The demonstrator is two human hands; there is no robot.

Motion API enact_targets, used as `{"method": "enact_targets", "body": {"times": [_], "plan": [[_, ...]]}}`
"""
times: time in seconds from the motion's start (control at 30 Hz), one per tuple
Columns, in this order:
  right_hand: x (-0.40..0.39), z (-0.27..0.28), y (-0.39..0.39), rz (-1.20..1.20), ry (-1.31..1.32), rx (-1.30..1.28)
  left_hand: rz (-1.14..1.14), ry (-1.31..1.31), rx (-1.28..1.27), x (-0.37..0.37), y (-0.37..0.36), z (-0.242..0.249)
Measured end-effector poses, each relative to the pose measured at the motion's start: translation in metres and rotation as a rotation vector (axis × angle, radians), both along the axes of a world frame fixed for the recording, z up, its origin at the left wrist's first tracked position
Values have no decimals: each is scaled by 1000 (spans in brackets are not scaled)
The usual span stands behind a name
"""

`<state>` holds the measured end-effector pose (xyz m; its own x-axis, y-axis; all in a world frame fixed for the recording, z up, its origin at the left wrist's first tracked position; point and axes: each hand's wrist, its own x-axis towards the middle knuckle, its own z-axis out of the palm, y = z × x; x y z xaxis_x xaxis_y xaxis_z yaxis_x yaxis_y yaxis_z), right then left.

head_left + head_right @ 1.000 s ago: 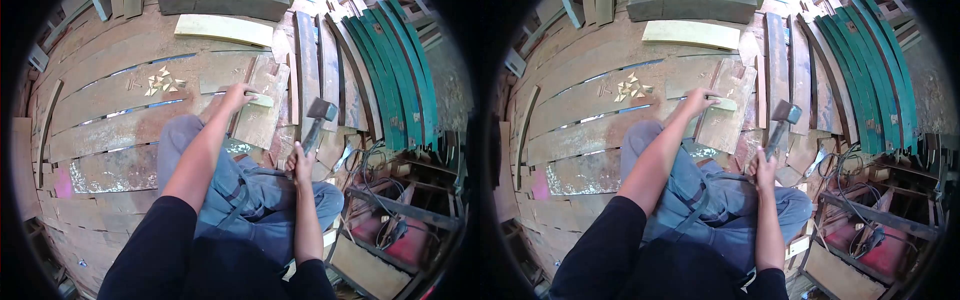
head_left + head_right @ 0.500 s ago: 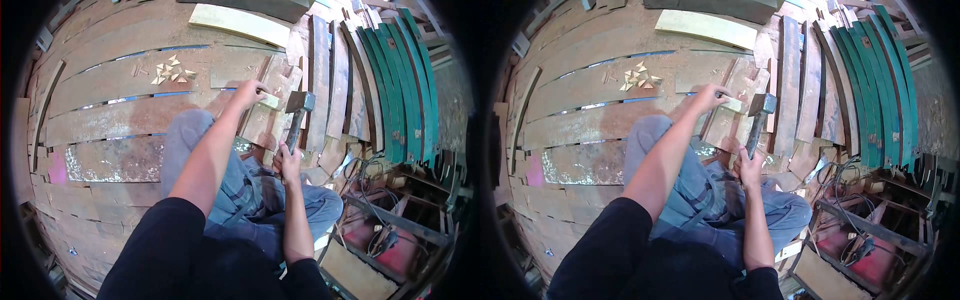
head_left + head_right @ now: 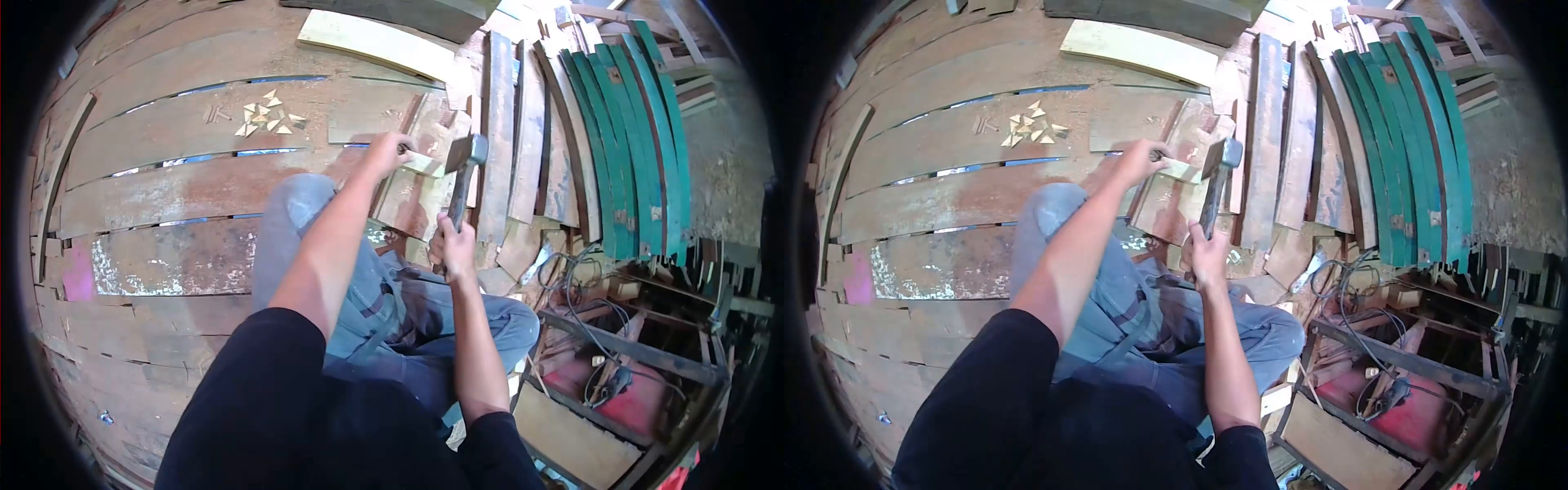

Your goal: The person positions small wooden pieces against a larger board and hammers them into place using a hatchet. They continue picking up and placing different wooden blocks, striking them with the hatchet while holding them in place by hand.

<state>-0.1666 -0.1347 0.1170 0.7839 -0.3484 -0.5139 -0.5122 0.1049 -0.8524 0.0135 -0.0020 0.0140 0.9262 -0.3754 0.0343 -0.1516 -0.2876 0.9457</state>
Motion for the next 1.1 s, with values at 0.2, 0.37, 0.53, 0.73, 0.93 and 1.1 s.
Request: {"method": "enact_targets", "body": {"times": [0.2,0.37,0.53,0.73,0.93,1.1], "plan": [[27,124,-11,13,-553,-630,39,-54,9,0,-1,-6],[39,185,-2,121,-982,-226,1,99,-28,5,-1,-8],[23,91,9,-98,-705,-198,15,104,3,5,0,-6],[5,-24,-4,-24,2,68,-18,79,35,5,8,4],[0,-18,-13,-18,36,165,17,21,74,2,2,-1],[-8,-14,-11,-14,-56,239,-40,38,90,3,4,2]]}}
